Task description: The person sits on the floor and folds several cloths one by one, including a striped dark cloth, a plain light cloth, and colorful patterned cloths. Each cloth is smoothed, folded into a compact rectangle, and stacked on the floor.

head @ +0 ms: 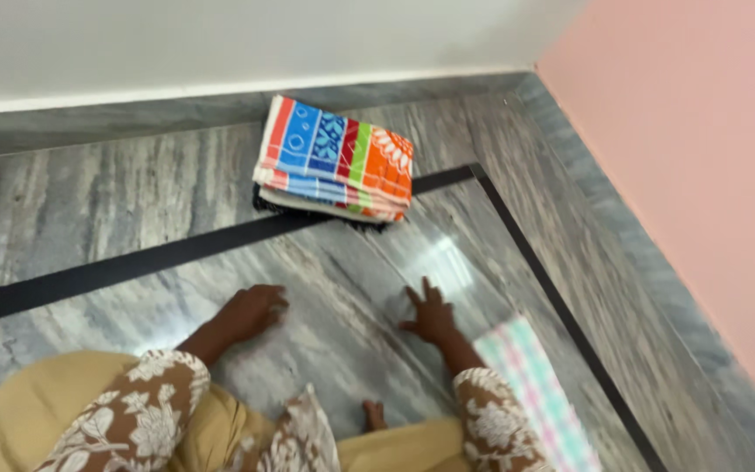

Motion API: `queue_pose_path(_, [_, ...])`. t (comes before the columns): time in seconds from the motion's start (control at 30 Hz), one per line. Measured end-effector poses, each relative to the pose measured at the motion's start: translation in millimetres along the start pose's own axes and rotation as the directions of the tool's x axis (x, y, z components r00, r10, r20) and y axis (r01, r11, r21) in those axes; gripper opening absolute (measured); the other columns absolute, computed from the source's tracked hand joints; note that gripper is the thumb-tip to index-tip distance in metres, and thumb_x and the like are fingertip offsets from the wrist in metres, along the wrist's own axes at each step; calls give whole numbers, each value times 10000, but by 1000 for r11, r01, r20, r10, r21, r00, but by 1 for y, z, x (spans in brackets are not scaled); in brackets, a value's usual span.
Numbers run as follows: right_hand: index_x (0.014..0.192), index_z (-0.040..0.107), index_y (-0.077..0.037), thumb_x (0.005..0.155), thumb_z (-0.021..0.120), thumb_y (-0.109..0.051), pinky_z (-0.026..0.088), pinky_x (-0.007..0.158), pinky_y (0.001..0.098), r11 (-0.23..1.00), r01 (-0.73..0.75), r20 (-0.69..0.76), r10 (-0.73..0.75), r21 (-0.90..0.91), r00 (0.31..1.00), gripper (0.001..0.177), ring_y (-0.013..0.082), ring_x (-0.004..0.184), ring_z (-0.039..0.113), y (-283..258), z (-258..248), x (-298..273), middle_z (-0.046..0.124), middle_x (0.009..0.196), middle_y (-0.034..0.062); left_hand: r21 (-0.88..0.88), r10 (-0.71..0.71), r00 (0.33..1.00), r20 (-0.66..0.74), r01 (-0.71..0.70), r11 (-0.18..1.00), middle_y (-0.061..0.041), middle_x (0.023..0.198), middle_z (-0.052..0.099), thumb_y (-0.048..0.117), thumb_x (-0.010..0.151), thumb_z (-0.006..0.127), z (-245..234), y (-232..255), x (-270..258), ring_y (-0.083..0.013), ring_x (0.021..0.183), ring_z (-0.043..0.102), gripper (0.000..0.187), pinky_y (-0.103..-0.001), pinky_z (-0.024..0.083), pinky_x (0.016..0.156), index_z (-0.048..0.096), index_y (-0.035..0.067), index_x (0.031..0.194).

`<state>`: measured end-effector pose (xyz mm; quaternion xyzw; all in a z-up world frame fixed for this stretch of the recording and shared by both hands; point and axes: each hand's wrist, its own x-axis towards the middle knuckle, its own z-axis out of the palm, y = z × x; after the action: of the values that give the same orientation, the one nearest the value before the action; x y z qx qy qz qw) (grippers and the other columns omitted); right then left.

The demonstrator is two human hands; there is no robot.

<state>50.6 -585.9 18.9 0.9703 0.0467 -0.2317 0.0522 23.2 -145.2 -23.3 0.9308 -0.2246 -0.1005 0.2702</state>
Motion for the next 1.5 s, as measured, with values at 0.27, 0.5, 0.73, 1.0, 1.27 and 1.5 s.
queue_pose_path(0.27, [1553, 408, -488, 576, 967, -459, 284, 1131, 766, 930, -366, 242, 366, -47, 899, 1126, 480, 1586, 59, 109, 20, -116, 42, 1746, 75, -221, -157, 987, -29, 147, 964, -98, 1240, 716, 315, 918, 711, -34, 44, -46, -305, 1022, 717, 355, -427, 561, 913, 720, 189, 1250])
queue_pose_path(0.5, [1547, 362, -251, 646, 992, -496, 478, 1071, 491, 910, -393, 235, 356, 135, 905, 1126, 479, 1349, 487, 100, 24, -113, 37, 1662, 276, -189, -158, 987, -19, 152, 970, -105, 1154, 751, 291, 919, 706, -34, 67, -83, -303, 924, 742, 338, -432, 575, 851, 731, 186, 1240])
queue_pose_path(0.73, [1262, 627, -113, 735, 836, -264, 571, 886, 468, 964, -264, -7, 264, 32, 964, 587, 399, 1061, 678, 87, 14, -122, 622, 1264, 233, -203, -139, 983, -116, 113, 973, -121, 1091, 765, 272, 888, 732, -23, 56, -98, -314, 934, 735, 312, -428, 573, 840, 761, 164, 1179])
queue_pose_path(1.0, [1073, 667, -73, 789, 775, -210, 546, 751, 524, 838, -396, -687, 539, 376, 488, 333, 404, 868, 699, 135, -10, -143, 705, 1003, 207, -183, -125, 986, -108, 104, 977, -119, 1114, 760, 285, 904, 725, -14, 49, -84, -325, 969, 722, 306, -429, 562, 878, 760, 149, 1177])
queue_pose_path(1.27, [1058, 635, -36, 903, 726, -44, 514, 694, 378, 576, 256, -603, 797, 777, 35, 179, 237, 778, 661, 139, -90, -212, 704, 955, 126, -237, -156, 986, -52, 139, 961, -75, 1153, 768, 294, 905, 702, -7, 53, -72, -293, 961, 753, 334, -414, 578, 889, 744, 171, 1212])
queue_pose_path(1.5, [1157, 638, -86, 924, 574, 31, 579, 748, 311, -215, 875, -466, 778, 433, 421, 269, 163, 875, 692, 33, -210, -257, 707, 1021, 78, -456, -233, 972, -37, 191, 869, -54, 1198, 763, 448, 968, 642, -5, 54, -65, -227, 1028, 759, 405, -366, 579, 917, 724, 191, 1270])
